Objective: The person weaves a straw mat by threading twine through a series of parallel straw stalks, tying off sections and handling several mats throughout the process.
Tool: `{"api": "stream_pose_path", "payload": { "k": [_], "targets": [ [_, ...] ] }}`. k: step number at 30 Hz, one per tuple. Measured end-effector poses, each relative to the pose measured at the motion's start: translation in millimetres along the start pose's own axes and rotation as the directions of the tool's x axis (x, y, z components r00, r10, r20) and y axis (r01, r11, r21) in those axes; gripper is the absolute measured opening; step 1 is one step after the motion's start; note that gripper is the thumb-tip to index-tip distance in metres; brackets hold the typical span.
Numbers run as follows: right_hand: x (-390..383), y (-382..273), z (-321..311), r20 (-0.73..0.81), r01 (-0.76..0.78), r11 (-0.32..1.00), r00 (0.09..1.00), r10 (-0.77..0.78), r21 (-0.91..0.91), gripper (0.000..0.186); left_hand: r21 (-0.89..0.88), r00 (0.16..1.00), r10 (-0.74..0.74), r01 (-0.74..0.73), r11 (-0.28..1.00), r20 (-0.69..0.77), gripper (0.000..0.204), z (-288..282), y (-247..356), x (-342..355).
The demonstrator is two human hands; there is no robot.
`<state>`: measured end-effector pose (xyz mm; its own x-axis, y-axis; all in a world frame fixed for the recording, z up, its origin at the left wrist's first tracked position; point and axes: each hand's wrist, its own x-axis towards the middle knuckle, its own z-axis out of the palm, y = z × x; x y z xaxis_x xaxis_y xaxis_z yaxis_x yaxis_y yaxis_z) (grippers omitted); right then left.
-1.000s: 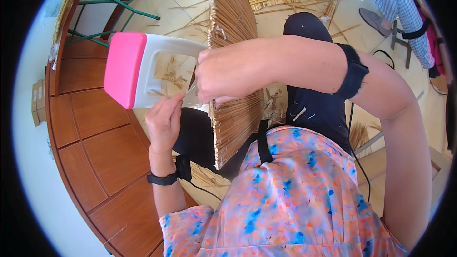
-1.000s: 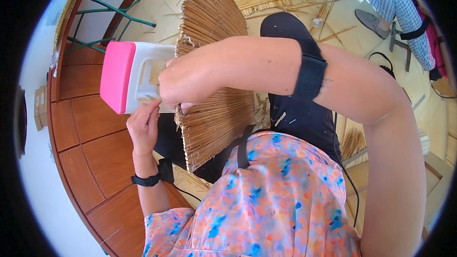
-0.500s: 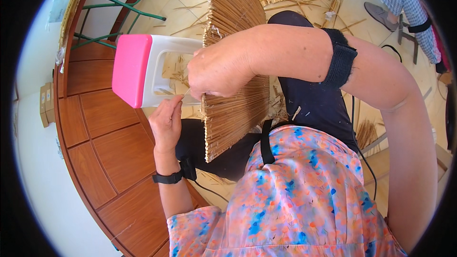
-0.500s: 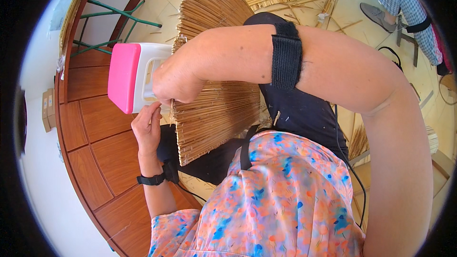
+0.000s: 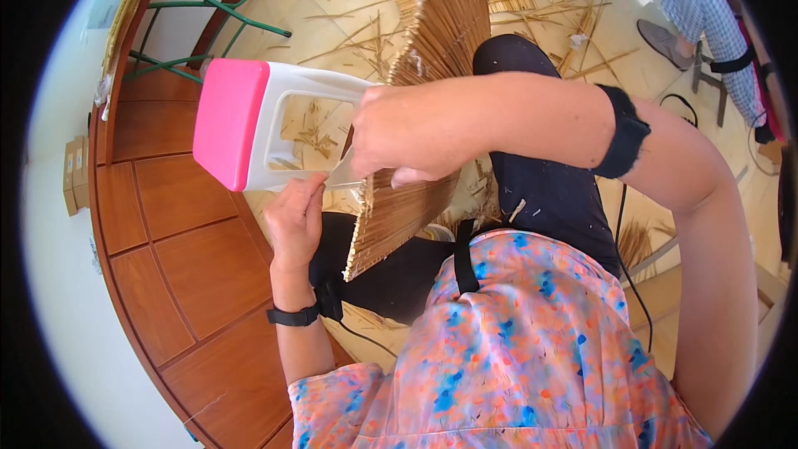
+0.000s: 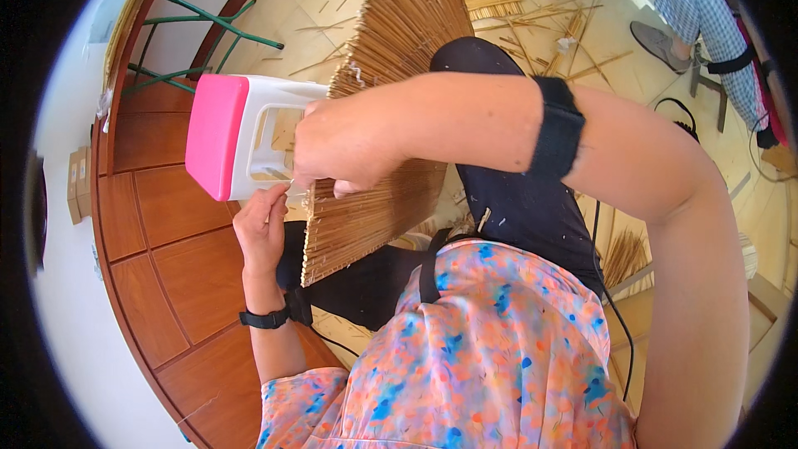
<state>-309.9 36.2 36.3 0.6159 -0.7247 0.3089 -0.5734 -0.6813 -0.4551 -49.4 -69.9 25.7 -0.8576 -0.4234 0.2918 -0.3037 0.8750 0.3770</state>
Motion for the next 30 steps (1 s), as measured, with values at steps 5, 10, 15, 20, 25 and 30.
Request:
{"api": "stream_pose_path", "payload": {
  "k": [5,10,15,20,25,30],
  "targets": [
    [-2.3,-1.1,10.4,-0.126,-0.015,1.000,0.992,0.015,0.003,0.015,-0.032,1.000,-0.002,0.002,0.999,0.021,0.020,0.0,1.3,-0.2],
    [-0.7,-6.7,16.3,-0.180,-0.022,1.000,0.983,0.019,-0.009,0.011,-0.068,1.000,0.001,-0.001,0.998,0.000,0.020,-6.9,2.5,0.1],
    [-13.1,-12.5,10.5,-0.128,-0.056,0.997,0.990,0.062,0.048,0.025,-0.112,0.997,0.080,-0.078,0.991,0.010,0.026,-22.1,9.9,5.1],
    [-24.5,-24.6,12.7,-0.269,-0.080,0.997,0.960,0.076,-0.005,0.015,-0.249,0.925,0.375,-0.348,0.904,0.069,0.023,-20.0,19.7,15.4],
    [-38.5,-37.7,2.9,-0.163,-0.129,0.992,0.978,0.127,0.000,0.013,-0.278,0.905,0.426,-0.413,0.867,-0.017,0.025,-13.5,28.0,23.6],
    [-42.6,-43.9,-3.0,-0.116,-0.145,0.988,0.983,0.139,-0.046,0.011,-0.257,0.873,0.485,-0.482,0.838,-0.055,0.020,-7.1,30.3,27.6]
  ]
}}
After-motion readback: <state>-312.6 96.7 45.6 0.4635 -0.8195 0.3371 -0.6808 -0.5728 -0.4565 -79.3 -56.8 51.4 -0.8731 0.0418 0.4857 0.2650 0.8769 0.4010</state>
